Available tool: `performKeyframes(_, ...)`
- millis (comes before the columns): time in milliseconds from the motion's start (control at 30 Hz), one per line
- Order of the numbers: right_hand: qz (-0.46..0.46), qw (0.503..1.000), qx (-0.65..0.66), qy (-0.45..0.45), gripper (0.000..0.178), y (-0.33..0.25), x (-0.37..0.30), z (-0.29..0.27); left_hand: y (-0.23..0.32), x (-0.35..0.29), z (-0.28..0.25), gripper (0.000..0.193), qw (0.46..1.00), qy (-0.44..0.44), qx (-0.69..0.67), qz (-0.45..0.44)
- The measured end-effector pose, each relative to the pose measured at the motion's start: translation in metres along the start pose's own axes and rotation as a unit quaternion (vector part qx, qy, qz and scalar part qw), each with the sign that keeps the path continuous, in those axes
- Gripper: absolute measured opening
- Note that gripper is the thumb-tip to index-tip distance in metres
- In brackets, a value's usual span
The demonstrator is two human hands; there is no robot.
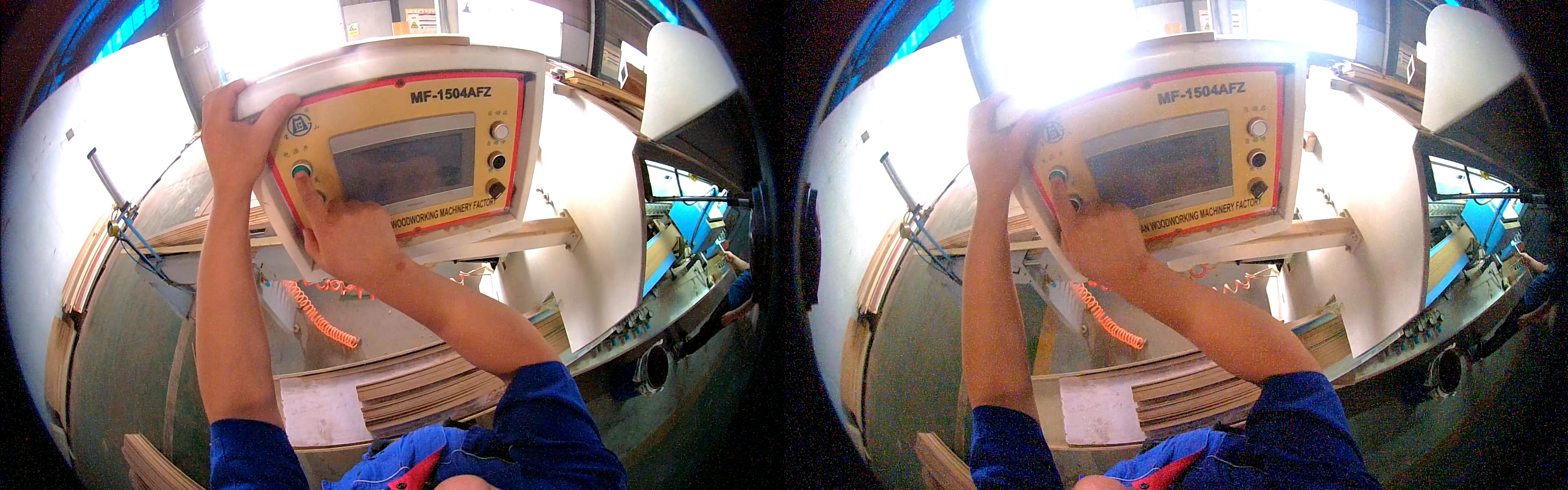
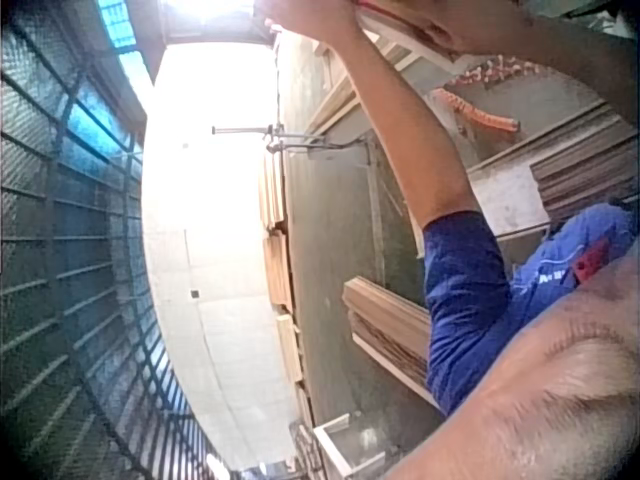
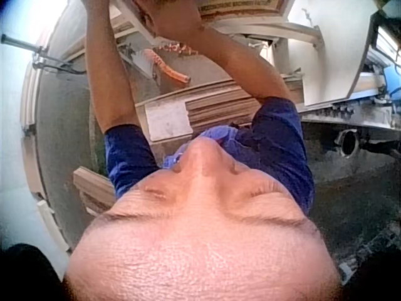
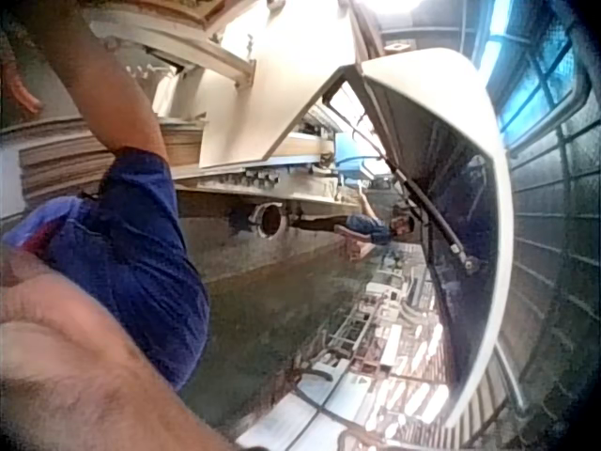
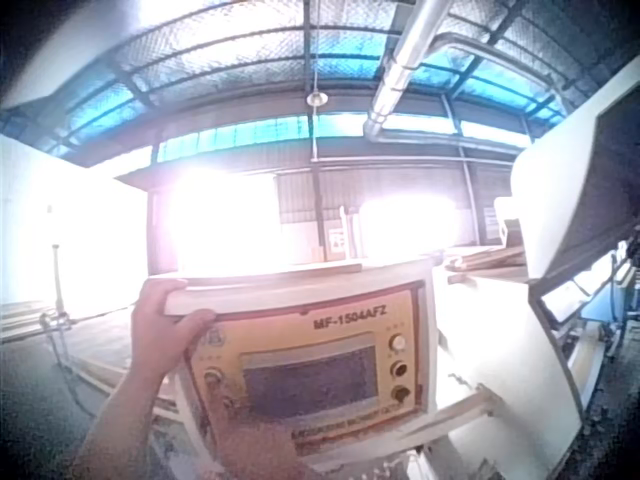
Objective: The person operates a CNC woodworking machine's touchscreen control panel, navigating menus and pressing buttons to configure settings. They then walk to a nearby table, pick up a long wooden plank, and place it on the machine's conveyor belt before returning to the control panel.
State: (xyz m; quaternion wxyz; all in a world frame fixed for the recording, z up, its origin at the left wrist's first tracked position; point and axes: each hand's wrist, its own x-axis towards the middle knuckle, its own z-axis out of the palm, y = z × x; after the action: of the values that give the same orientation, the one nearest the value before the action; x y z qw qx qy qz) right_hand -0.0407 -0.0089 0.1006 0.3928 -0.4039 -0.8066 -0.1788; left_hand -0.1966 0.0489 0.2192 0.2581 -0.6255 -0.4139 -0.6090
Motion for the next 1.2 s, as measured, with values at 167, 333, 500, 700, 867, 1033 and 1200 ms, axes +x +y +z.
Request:
performKeyframes(167, 0.008, 1.0, 0.0, -0.019, 0.074, -0.008, 0.002, -0.002, -0.008, -0.001, 0.0, 0.067, 1.0, 0.011, -0.011, -0.007)
performKeyframes(333, 0.016, 1.0, -0.01, -0.001, 0.071, -0.006, 0.002, 0.001, 0.002, -0.001, -0.003, 0.065, 1.0, 0.001, -0.006, 0.02)
performKeyframes(500, 0.013, 1.0, -0.016, -0.011, 0.065, -0.009, 0.005, 0.001, 0.001, -0.001, -0.007, 0.064, 1.0, 0.009, -0.02, 0.022)
performKeyframes(700, 0.012, 0.998, -0.042, -0.049, 0.061, -0.008, 0.007, -0.002, 0.002, -0.002, -0.003, 0.064, 0.999, 0.012, -0.041, 0.004)
performKeyframes(867, 0.019, 0.997, 0.009, -0.074, 0.063, -0.009, -0.012, -0.001, 0.004, 0.0, -0.005, 0.061, 0.999, 0.017, -0.013, 0.042)
performKeyframes(1033, -0.006, 0.999, -0.006, -0.05, 0.075, -0.006, -0.033, 0.008, 0.0, -0.001, -0.005, 0.058, 0.998, 0.023, -0.016, 0.061)
performKeyframes(1200, -0.015, 0.999, -0.01, -0.034, 0.08, -0.006, -0.037, 0.006, -0.005, -0.001, -0.002, 0.06, 0.997, 0.038, -0.017, 0.069)
